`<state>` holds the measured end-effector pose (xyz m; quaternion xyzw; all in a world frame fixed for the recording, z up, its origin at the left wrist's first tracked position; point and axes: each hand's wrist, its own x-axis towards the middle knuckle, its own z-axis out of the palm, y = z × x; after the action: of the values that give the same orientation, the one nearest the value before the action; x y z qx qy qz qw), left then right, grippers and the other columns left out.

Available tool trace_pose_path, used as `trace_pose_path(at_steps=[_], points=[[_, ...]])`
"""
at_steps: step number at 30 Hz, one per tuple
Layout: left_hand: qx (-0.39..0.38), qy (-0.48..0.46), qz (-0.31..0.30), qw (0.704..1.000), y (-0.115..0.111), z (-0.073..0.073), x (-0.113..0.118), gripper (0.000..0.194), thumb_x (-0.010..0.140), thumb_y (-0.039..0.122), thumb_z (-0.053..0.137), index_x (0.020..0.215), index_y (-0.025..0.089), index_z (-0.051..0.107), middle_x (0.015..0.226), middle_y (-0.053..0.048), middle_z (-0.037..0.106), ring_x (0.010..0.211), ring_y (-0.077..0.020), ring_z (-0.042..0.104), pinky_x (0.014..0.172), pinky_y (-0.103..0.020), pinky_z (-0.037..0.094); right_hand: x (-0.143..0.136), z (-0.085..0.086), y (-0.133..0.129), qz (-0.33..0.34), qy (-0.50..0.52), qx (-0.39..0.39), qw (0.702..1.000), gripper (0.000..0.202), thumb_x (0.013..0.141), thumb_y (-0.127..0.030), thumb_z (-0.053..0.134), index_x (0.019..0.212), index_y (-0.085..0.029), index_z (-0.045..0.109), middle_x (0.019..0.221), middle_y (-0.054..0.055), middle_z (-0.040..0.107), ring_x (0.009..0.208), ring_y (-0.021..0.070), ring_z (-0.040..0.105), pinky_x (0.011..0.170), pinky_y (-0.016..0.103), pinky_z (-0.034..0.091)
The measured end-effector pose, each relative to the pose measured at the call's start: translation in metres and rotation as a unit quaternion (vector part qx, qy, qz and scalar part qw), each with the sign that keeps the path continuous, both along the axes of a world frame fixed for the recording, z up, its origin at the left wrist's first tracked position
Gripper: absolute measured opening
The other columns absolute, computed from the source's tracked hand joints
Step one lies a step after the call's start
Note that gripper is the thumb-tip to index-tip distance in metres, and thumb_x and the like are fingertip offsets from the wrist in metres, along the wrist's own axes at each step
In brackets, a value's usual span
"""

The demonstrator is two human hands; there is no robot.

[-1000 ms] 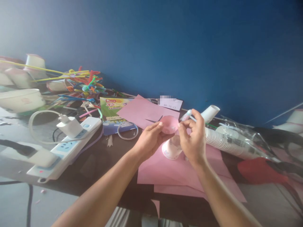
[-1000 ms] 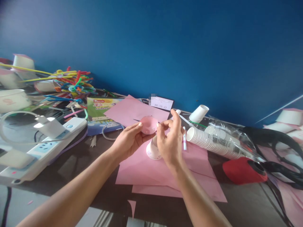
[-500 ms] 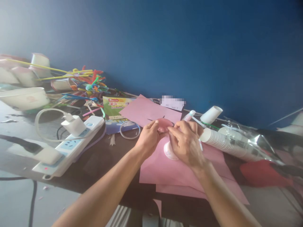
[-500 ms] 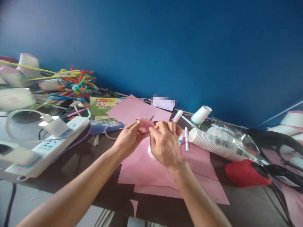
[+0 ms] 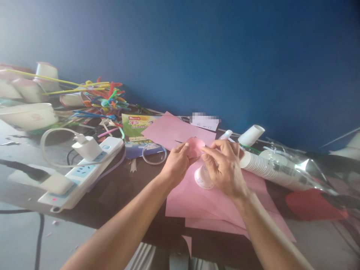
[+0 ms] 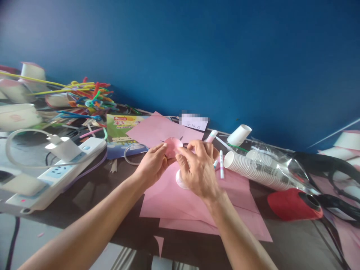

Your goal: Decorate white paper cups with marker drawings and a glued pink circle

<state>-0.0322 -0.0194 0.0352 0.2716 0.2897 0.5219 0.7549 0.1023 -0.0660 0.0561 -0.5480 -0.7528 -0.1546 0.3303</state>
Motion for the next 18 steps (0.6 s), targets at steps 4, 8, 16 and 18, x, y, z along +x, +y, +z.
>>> trace_pose_path(at_steps=[4, 8, 16, 18], points=[[-0.004, 0.006, 0.005, 1.000, 0.001, -0.002, 0.001, 0.011, 0.083, 0.023, 0.060, 0.081, 0.013, 0.061, 0.061, 0.001, 0.054, 0.073, -0.0129, 0.058, 0.092, -0.041, 0.048, 0.000, 0.000, 0.001, 0.005, 0.033, 0.012, 0.999, 0.026, 0.091, -0.034, 0.048, 0.099, -0.025, 0.071, 0.093, 0.005, 0.058, 0.091, 0.0223, 0.050, 0.084, 0.044, 0.040], [0.045, -0.016, -0.018, 0.999, 0.002, -0.004, -0.001, 0.015, 0.084, 0.025, 0.058, 0.079, 0.011, 0.061, 0.073, -0.004, 0.060, 0.077, -0.0141, 0.060, 0.091, -0.040, 0.049, 0.010, 0.001, 0.004, 0.037, 0.165, -0.012, 0.986, 0.030, 0.092, -0.034, 0.046, 0.116, -0.024, 0.061, 0.098, 0.005, 0.063, 0.095, 0.0217, 0.055, 0.088, 0.044, 0.043], [0.095, -0.021, -0.134, 0.986, -0.001, 0.004, -0.007, 0.023, 0.087, 0.033, 0.054, 0.078, 0.012, 0.055, 0.059, -0.002, 0.055, 0.053, -0.0108, 0.056, 0.059, -0.025, 0.047, 0.025, 0.004, 0.005, 0.201, 0.387, -0.170, 0.883, 0.060, 0.087, -0.060, 0.044, 0.137, -0.028, 0.042, 0.139, 0.008, 0.048, 0.132, 0.0278, 0.040, 0.107, 0.051, 0.034], [0.104, -0.018, -0.162, 0.981, -0.004, 0.006, -0.006, 0.026, 0.088, 0.034, 0.051, 0.078, 0.011, 0.055, 0.053, -0.001, 0.054, 0.049, -0.0106, 0.054, 0.056, -0.024, 0.045, 0.020, 0.008, 0.001, 0.234, 0.368, -0.205, 0.876, 0.071, 0.084, -0.065, 0.045, 0.143, -0.029, 0.033, 0.147, 0.007, 0.039, 0.138, 0.0283, 0.031, 0.111, 0.052, 0.029]])
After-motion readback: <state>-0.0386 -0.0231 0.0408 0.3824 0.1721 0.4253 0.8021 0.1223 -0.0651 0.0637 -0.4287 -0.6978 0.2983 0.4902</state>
